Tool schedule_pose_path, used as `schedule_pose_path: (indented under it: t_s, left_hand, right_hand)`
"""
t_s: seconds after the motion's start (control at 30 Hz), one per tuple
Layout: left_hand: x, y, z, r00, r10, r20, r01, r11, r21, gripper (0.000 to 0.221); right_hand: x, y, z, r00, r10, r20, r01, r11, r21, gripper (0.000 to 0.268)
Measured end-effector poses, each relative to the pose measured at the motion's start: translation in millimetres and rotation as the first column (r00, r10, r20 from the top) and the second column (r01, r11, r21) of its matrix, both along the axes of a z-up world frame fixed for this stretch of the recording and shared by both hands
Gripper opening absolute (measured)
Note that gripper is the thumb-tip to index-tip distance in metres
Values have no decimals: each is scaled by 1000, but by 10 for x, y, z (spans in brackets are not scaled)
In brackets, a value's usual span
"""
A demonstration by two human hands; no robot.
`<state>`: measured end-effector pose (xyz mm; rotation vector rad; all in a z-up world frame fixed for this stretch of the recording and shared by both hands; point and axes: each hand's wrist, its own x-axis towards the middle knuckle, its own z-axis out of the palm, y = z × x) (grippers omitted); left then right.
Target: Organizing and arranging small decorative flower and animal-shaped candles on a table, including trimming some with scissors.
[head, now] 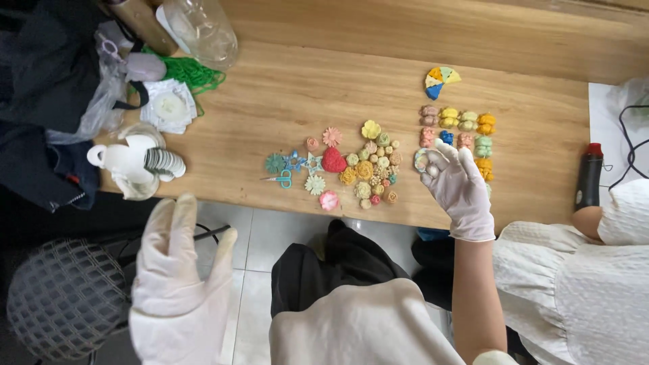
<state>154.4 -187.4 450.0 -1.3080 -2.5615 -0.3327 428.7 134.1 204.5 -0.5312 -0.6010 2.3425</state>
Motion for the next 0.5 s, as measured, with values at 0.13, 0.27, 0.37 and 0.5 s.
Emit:
schedule_pose_path:
  t_s: [0.13, 0.27, 0.37, 0.5]
  left_hand:
    - [-363, 332, -721, 950, 236, 206, -160, 931, -328, 66]
    - [-659, 313, -1770, 945, 133, 300, 17, 893, -450, 50]
    - [-992, 700, -1936, 852, 203, 482, 96, 845, -525, 42]
    - [-1585, 1207, -2703, 921, 74, 383, 198, 757, -622, 27]
  right_hand:
    - [163, 101, -188, 994, -110, -11, 109, 992, -71, 48]
    - [355, -87, -28, 948, -312, -54, 301, 942, -151, 45]
    - [546, -415, 134, 901, -433, 33, 433, 893, -126, 44]
    - [645, -763, 134, 813, -580, 53, 582, 805, -116, 42]
